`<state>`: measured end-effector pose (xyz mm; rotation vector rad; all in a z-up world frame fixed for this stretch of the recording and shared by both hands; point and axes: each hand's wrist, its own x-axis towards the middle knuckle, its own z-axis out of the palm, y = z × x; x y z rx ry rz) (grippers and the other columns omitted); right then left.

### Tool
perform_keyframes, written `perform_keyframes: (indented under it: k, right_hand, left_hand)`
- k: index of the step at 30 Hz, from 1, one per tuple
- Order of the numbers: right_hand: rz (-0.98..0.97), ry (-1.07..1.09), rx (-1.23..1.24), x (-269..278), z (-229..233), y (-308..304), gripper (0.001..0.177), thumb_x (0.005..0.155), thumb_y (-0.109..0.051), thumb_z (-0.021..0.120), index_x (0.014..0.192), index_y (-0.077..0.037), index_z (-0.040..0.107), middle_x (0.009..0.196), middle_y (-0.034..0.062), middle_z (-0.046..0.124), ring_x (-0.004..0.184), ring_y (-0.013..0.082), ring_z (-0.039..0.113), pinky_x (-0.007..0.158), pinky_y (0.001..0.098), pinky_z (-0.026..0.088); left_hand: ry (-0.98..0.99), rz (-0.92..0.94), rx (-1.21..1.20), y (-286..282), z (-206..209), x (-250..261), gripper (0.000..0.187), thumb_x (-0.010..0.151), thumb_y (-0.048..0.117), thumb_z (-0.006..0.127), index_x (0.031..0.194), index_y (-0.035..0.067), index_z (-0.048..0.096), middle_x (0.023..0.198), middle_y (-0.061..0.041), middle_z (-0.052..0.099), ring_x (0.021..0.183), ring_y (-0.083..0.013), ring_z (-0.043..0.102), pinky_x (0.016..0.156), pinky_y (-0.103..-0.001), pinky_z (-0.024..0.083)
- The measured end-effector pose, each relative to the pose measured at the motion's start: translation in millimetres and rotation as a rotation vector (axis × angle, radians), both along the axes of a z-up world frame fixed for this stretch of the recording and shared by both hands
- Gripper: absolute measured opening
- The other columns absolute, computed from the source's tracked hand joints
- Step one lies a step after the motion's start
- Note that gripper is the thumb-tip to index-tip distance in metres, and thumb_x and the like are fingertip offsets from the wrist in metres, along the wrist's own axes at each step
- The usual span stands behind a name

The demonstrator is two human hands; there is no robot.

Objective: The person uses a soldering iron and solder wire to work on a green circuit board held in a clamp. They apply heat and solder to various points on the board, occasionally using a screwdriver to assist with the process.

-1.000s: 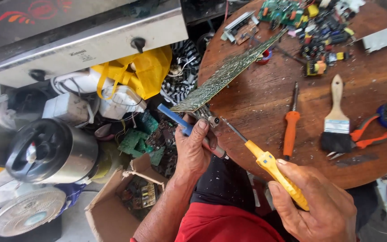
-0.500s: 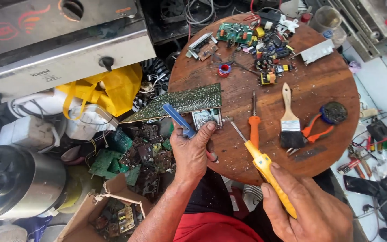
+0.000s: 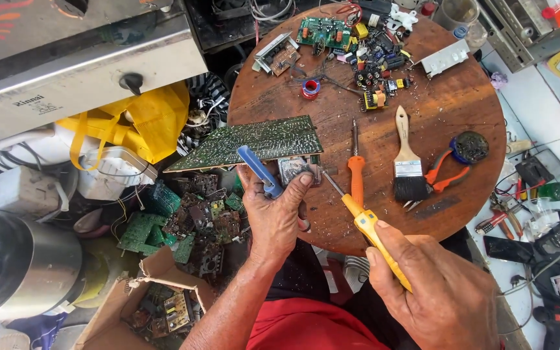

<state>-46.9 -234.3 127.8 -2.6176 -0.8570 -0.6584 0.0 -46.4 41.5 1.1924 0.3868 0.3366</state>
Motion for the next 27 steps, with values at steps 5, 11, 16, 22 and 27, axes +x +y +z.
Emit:
perform_keyframes:
  k: [5,11,16,22,27]
  right_hand:
    - [0.034,-0.049,-0.017,1,-11,-2,0.031,0.096,-0.016,0.076,0.123,-0.003,0.070,0.097,0.0067,0.075,0.079,0.0170,0.071,0.077,0.0328,0.057]
    - [0.079,-0.141,0.137,-5,-5,-3,0.027,0.097,-0.011,0.071,0.117,0.006,0.068,0.091,0.0184,0.075,0.071,0.0251,0.068,0.069,0.0374,0.056]
    - [-0.033,-0.112,0.015,-15,-8,-21,0.022,0.094,-0.015,0.072,0.112,-0.002,0.076,0.080,0.0084,0.074,0.061,0.0176,0.065,0.062,0.0314,0.051]
    - [0.044,-0.135,-0.130,-6,3,-14,0.025,0.095,-0.015,0.077,0.115,-0.001,0.072,0.098,0.0016,0.077,0.072,0.0139,0.068,0.064,0.0327,0.054]
    - [-0.079,-0.001,-0.053,-8,-13,-18,0.032,0.093,-0.019,0.079,0.122,-0.008,0.072,0.093,0.0061,0.076,0.065,0.0226,0.067,0.060,0.0368,0.051]
  left_hand:
    - [-0.015,-0.018,-0.027,1,-1,-1,0.028,0.084,0.021,0.081,0.089,0.006,0.058,0.064,-0.009,0.065,0.026,-0.0146,0.045,0.022,-0.025,0.039]
    - [0.109,-0.058,0.008,-7,-19,-6,0.025,0.083,0.024,0.083,0.086,0.007,0.066,0.048,-0.006,0.062,0.026,-0.0141,0.049,0.033,-0.018,0.043]
    - [0.116,-0.042,0.152,-3,-8,-4,0.032,0.084,0.026,0.080,0.070,0.014,0.055,0.040,-0.002,0.054,0.026,-0.0153,0.052,0.127,-0.027,-0.021]
    - [0.049,-0.074,0.161,-6,-4,-6,0.031,0.088,0.025,0.078,0.070,0.014,0.056,0.037,-0.001,0.052,0.033,-0.0173,0.061,0.127,-0.033,-0.028]
    - [0.046,-0.098,-0.051,-6,-3,-9,0.027,0.088,0.016,0.081,0.074,0.010,0.058,0.042,-0.002,0.050,0.024,-0.0184,0.048,0.037,-0.014,0.046]
